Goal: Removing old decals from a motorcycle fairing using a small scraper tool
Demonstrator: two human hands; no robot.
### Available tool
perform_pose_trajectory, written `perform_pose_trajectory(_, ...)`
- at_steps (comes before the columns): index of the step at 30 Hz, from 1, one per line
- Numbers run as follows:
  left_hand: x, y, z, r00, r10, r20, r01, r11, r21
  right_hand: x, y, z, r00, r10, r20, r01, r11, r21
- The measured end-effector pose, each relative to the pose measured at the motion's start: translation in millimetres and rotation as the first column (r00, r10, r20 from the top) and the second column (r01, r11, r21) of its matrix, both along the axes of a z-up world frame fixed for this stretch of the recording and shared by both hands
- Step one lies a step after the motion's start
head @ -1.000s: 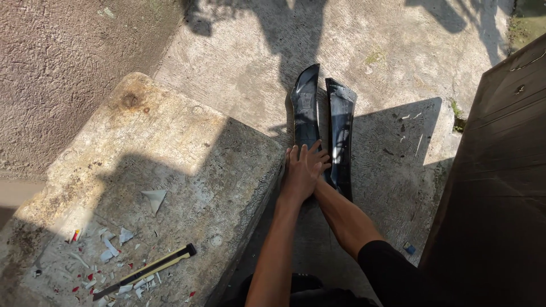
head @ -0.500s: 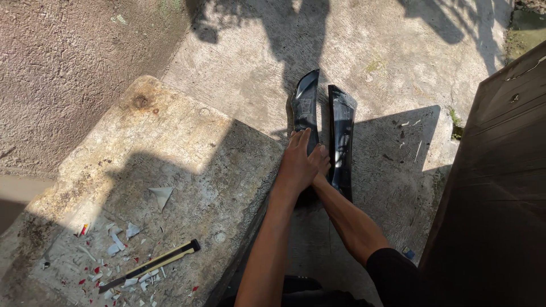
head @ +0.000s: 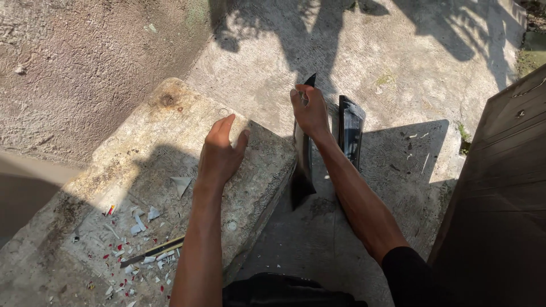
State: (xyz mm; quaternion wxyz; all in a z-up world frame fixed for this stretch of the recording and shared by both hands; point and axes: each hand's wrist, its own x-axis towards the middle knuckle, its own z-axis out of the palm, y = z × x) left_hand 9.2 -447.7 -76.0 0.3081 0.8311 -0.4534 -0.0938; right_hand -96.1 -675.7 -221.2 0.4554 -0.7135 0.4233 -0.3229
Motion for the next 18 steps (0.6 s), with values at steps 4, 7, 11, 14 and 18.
perform_pose_trajectory(4,43,65,26,0.991,0.129,0.034,-0.13,0.991,0.034,40,61,72,0.98,0.141,0.137,-0.12,0.98,-0.157)
perform_pose_trajectory(7,66,120,44,0.969,0.211,0.126,-0.22,0.973,0.071,81,119,98,0.933,0.328,0.149,-0.257,0.896,-0.363)
perform_pose_trajectory(11,88,201,40,0.908,0.369,0.198,-0.401,0.903,0.154,124,203,109,0.824,0.566,0.044,-0.494,0.753,-0.434)
perform_pose_trajectory(14,90,256,46,0.859,0.428,0.28,-0.481,0.863,0.155,158,265,102,0.679,0.727,-0.1,-0.703,0.605,-0.373)
perform_pose_trajectory(18,87,326,42,0.801,0.492,0.343,-0.561,0.816,0.14,216,342,67,0.561,0.795,-0.233,-0.782,0.417,-0.463)
